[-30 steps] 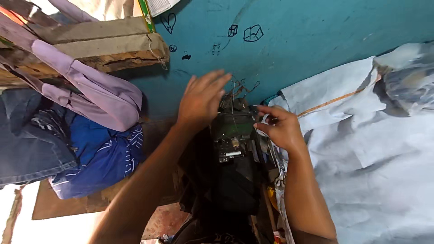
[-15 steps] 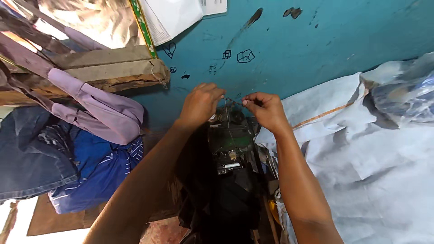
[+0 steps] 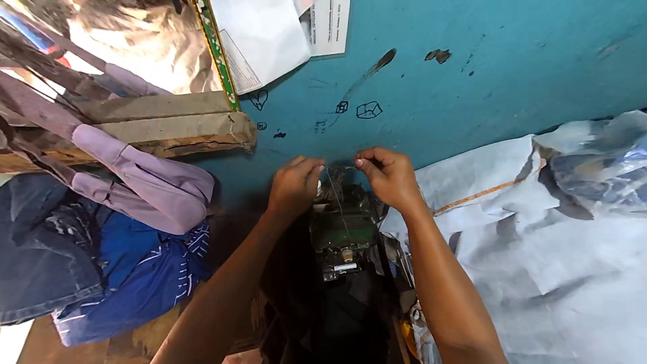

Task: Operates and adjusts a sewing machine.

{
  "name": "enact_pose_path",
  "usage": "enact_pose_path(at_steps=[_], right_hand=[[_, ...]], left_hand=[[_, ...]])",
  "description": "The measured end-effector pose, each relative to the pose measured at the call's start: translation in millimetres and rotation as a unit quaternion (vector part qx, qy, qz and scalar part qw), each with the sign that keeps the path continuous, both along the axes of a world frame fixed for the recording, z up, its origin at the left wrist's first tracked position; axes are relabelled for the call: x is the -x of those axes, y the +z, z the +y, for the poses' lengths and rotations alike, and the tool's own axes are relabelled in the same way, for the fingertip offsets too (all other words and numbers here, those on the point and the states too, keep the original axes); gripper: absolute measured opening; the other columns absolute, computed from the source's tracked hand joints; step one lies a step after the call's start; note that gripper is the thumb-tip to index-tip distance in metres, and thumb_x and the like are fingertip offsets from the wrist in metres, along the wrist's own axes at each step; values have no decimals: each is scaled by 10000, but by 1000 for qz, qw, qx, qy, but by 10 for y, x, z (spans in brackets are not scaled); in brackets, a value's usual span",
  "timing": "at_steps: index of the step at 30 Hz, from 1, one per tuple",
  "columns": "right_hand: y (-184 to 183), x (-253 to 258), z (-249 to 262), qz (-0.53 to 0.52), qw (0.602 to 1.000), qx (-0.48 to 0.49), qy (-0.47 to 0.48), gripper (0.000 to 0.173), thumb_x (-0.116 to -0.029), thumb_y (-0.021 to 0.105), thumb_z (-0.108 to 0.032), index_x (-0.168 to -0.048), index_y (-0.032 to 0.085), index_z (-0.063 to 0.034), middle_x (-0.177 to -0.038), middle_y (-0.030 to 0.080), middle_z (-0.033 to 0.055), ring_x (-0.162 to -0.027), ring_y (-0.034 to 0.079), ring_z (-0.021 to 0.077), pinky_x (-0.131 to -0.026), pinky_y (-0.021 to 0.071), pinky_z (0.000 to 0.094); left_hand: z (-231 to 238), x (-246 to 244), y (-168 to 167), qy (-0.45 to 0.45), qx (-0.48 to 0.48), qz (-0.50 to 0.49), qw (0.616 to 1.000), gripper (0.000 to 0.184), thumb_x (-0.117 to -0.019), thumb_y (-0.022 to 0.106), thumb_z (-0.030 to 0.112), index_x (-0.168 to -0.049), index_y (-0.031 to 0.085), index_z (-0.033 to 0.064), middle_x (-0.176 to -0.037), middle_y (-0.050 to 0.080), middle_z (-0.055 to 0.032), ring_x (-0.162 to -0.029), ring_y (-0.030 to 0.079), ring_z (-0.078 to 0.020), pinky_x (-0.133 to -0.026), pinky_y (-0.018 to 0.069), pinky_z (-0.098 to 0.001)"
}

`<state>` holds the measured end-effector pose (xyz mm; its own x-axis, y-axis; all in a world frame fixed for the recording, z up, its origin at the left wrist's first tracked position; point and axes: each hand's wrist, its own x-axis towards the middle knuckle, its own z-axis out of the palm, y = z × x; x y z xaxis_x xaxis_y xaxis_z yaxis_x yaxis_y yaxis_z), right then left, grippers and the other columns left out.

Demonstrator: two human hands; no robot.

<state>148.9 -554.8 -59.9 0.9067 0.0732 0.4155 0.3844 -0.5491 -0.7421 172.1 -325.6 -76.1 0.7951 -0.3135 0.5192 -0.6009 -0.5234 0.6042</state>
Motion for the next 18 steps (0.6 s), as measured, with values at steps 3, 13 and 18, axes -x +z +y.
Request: enact_pose_path(at_steps=[3, 13, 18], right_hand=[[-11, 17, -28, -8, 1000, -9, 0, 151, -999, 630, -124, -1065, 721, -24, -955, 724, 53, -825, 680, 48, -786, 582, 228], [-5, -46, -75, -19, 998, -2, 60, 152, -970, 652, -115, -1055, 732, -18, -960, 717, 18, -871, 672, 17, -794, 576, 182], [-304, 213, -265, 79, 995, -54, 20, 227, -998, 621, -146, -1140, 711, 7, -907, 716, -9, -748, 639, -20, -689, 562, 173]], left_hand=[[-16, 9, -36, -7, 4, -9, 1000, 212, -1020, 594, 146, -1105, 756, 37, -967, 726, -110, -868, 703, -191, -811, 586, -345], [19, 111, -219, -6, 96, 35, 995, 177, -966, 643, 99, -1061, 750, -4, -968, 733, -79, -833, 675, -36, -767, 559, -163], [35, 20, -123, -29, 75, 31, 996, 176, -967, 639, 99, -1057, 757, 6, -985, 730, -83, -901, 679, -51, -825, 553, -166]])
